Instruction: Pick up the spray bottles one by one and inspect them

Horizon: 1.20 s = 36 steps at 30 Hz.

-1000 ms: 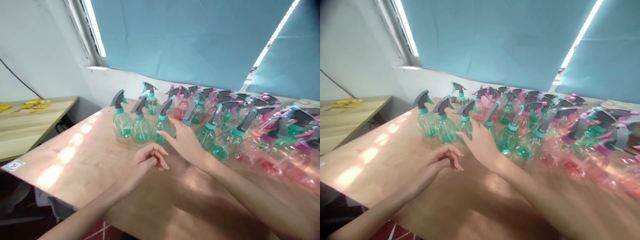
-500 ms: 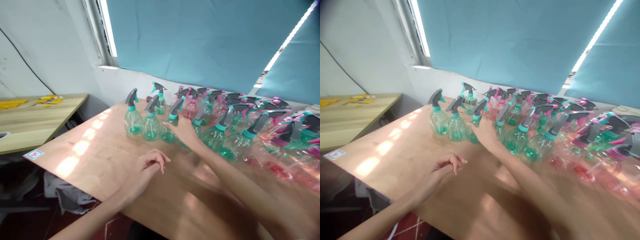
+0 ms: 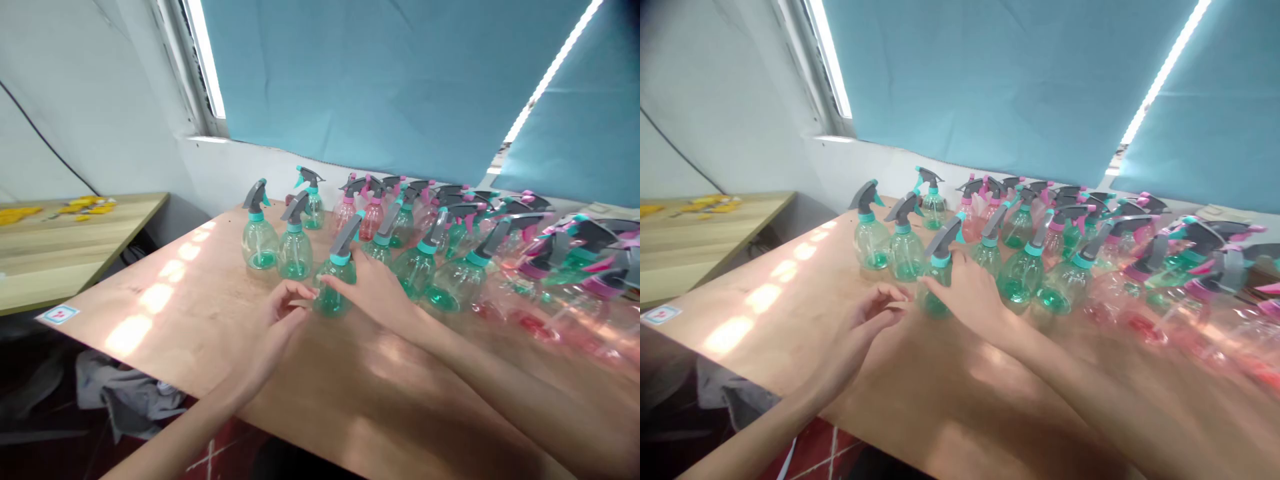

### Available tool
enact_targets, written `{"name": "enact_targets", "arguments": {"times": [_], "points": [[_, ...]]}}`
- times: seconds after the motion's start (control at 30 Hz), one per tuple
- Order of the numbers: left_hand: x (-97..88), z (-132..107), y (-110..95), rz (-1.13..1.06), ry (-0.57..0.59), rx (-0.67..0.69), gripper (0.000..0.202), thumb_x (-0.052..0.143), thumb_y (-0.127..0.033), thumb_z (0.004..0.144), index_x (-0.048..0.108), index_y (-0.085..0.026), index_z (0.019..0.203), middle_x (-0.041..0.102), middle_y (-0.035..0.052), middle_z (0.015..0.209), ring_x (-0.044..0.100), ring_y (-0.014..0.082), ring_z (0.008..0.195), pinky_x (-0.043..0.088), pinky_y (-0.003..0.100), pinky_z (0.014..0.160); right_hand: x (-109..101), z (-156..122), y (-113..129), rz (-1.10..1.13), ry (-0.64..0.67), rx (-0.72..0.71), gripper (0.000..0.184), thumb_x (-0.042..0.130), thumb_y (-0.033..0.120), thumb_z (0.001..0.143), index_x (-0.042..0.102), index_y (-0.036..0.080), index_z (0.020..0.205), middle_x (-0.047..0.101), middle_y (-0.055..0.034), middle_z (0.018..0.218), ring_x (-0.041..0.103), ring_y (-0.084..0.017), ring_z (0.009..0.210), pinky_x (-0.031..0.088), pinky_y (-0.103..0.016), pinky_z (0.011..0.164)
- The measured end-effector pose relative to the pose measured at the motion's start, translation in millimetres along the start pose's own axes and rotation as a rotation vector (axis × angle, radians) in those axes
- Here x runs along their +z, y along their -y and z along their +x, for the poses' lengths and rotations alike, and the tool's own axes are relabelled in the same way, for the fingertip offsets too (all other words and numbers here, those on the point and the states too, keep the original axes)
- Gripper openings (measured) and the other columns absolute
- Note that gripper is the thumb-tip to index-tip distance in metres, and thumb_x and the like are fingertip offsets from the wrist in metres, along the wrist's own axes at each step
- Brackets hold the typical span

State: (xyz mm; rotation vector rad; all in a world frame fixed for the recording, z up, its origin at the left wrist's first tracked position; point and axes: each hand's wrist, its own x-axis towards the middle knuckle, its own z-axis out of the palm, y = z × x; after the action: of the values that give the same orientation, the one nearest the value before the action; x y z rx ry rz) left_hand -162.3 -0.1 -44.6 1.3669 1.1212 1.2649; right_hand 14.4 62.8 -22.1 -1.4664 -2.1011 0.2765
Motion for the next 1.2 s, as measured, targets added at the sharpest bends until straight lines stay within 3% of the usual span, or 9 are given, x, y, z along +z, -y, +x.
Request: {"name": "enact_targets", "arguments": {"times": [0.17,0.33,0.43,0.53,0.67,0.83,1.0,1.1,1.2], "points": [[17.7,14.4,-15.0,0.091,-0.035,0.097,0.03,0.068,-0.03,0.078,0.052,-0.022,0.103,0.053,0.0071,0.123,0.048,0.0272,0.122,0.036,0.043,0.104,-11.1,-37.1,1.2,-0.06,0.06,-0.018,0.044,0.057,0.052,0.088,0.055,0.015,0.112,0.069,-0.0112,0.096,0.068,-0.03,0.079,0.047,-0.037,0.061],[47.5,21.4,-32.2,0.186,0.146,0.138,0.058,0.074,-0.031,0.075,0.048,-0.023,0.126,0.053,0.0103,0.134,0.052,0.0303,0.123,0.042,0.047,0.102,-17.2,-64.7,-5.9,-0.043,0.025,-0.178,0.049,0.063,0.052,0.084,0.058,0.016,0.116,0.068,-0.0105,0.104,0.068,-0.029,0.082,0.048,-0.036,0.058],[64.8,20.8,-40.2,0.27,0.292,0.196,0.055,0.07,-0.028,0.081,0.046,-0.024,0.13,0.06,0.0067,0.126,0.06,0.0246,0.11,0.05,0.04,0.093,-21.2,-75.8,-11.3,0.01,0.039,-0.245,0.049,0.06,0.058,0.086,0.061,0.019,0.116,0.066,-0.0105,0.118,0.068,-0.027,0.087,0.05,-0.036,0.06],[80.2,19.9,-43.9,0.29,0.352,0.205,0.041,0.066,-0.02,0.082,0.054,-0.021,0.121,0.067,0.003,0.108,0.066,0.0207,0.098,0.054,0.033,0.085,-23.8,-83.8,-19.2,0.006,0.026,-0.283,0.052,0.054,0.064,0.088,0.064,0.019,0.113,0.064,-0.0121,0.123,0.067,-0.029,0.094,0.053,-0.039,0.067],[92.8,17.9,-42.1,0.246,0.367,0.195,0.028,0.06,-0.021,0.084,0.056,-0.021,0.112,0.067,0.0033,0.107,0.068,0.0185,0.087,0.057,0.03,0.073,-25.9,-94.1,-36.4,-0.004,-0.06,-0.352,0.062,0.048,0.071,0.087,0.065,0.015,0.107,0.07,-0.0133,0.106,0.067,-0.03,0.093,0.055,-0.041,0.071],[94.6,12.8,-40.0,0.245,0.327,0.246,0.026,0.055,-0.018,0.086,0.058,-0.023,0.112,0.064,0.0029,0.116,0.064,0.0177,0.1,0.052,0.033,0.093,-33.0,-109.1,-65.8,-0.014,-0.12,-0.374,0.061,0.039,0.07,0.092,0.062,0.016,0.107,0.071,-0.0109,0.096,0.069,-0.026,0.083,0.054,-0.038,0.065],[97.2,13.2,-40.1,0.272,0.274,0.263,0.033,0.055,-0.017,0.081,0.06,-0.022,0.114,0.066,0.0006,0.094,0.061,0.0148,0.074,0.054,0.036,0.085,-45.3,-113.4,-82.1,0.067,-0.175,-0.407,0.041,0.045,0.053,0.098,0.063,0.017,0.103,0.073,-0.0081,0.095,0.07,-0.023,0.081,0.053,-0.035,0.066],[100.5,16.6,-38.8,0.277,0.285,0.284,0.037,0.054,-0.016,0.079,0.06,-0.022,0.115,0.064,-0.0034,0.084,0.054,0.0104,0.059,0.054,0.035,0.088,-51.1,-107.2,-80.3,0.097,-0.185,-0.43,0.037,0.049,0.052,0.097,0.063,0.017,0.097,0.073,-0.0065,0.089,0.069,-0.022,0.077,0.051,-0.034,0.064],[102.1,20.8,-36.9,0.313,0.304,0.293,0.041,0.052,-0.015,0.079,0.058,-0.024,0.119,0.061,-0.0059,0.077,0.044,0.0078,0.047,0.056,0.032,0.079,-52.7,-97.8,-78.7,0.114,-0.16,-0.439,0.038,0.049,0.051,0.097,0.063,0.017,0.094,0.071,-0.0055,0.085,0.067,-0.02,0.074,0.049,-0.033,0.061]]}}
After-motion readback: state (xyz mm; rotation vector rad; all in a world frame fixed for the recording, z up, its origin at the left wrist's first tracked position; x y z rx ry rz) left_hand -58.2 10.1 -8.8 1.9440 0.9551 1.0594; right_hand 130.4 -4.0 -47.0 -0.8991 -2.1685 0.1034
